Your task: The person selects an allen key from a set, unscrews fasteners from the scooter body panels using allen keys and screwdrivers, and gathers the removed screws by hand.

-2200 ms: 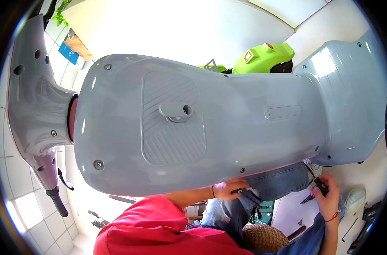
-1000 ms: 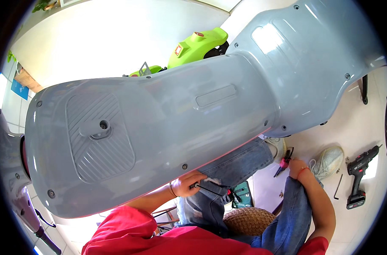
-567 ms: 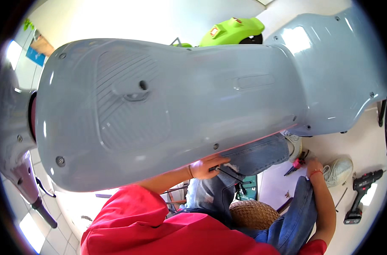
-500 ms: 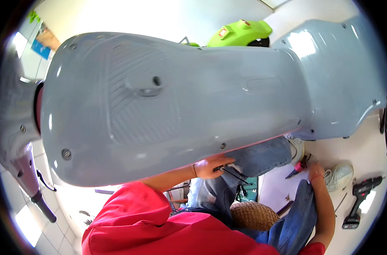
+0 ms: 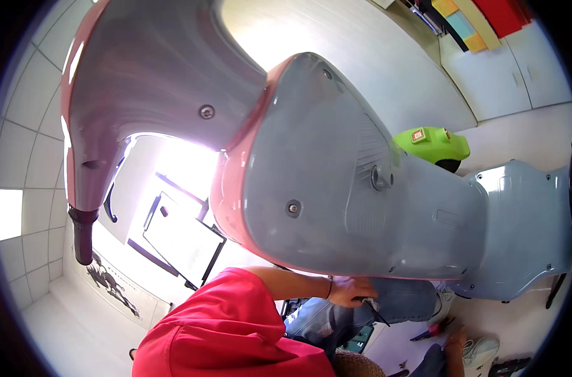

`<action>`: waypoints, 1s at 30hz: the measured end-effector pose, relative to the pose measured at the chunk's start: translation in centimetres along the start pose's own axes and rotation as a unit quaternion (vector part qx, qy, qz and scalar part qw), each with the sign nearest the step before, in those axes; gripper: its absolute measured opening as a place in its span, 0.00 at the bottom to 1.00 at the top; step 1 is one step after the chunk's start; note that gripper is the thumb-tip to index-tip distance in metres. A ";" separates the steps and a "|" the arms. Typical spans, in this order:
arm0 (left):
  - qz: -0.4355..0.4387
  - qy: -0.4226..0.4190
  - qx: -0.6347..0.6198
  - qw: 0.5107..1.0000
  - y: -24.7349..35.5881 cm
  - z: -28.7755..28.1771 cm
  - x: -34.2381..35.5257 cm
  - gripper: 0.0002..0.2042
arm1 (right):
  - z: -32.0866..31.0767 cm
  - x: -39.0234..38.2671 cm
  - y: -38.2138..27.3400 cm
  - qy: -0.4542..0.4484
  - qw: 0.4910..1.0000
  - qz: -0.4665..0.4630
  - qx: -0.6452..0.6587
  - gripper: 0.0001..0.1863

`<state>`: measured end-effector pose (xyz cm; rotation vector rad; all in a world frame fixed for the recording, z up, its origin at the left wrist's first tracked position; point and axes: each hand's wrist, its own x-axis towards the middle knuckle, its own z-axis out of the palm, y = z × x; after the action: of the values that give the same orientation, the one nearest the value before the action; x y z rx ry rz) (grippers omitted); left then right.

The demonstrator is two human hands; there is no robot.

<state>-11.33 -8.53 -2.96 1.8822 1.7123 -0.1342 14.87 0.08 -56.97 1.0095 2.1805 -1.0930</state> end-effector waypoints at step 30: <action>0.020 -0.013 0.026 0.999 2.2 -2.1 1.3 0.18 | -4.9 -2.8 -1.0 0.012 0.996 -0.057 -0.072 0.24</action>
<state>-9.67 -6.41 -1.06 1.9440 1.6681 -0.1881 15.32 2.60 -51.86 0.8473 2.3241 -0.9607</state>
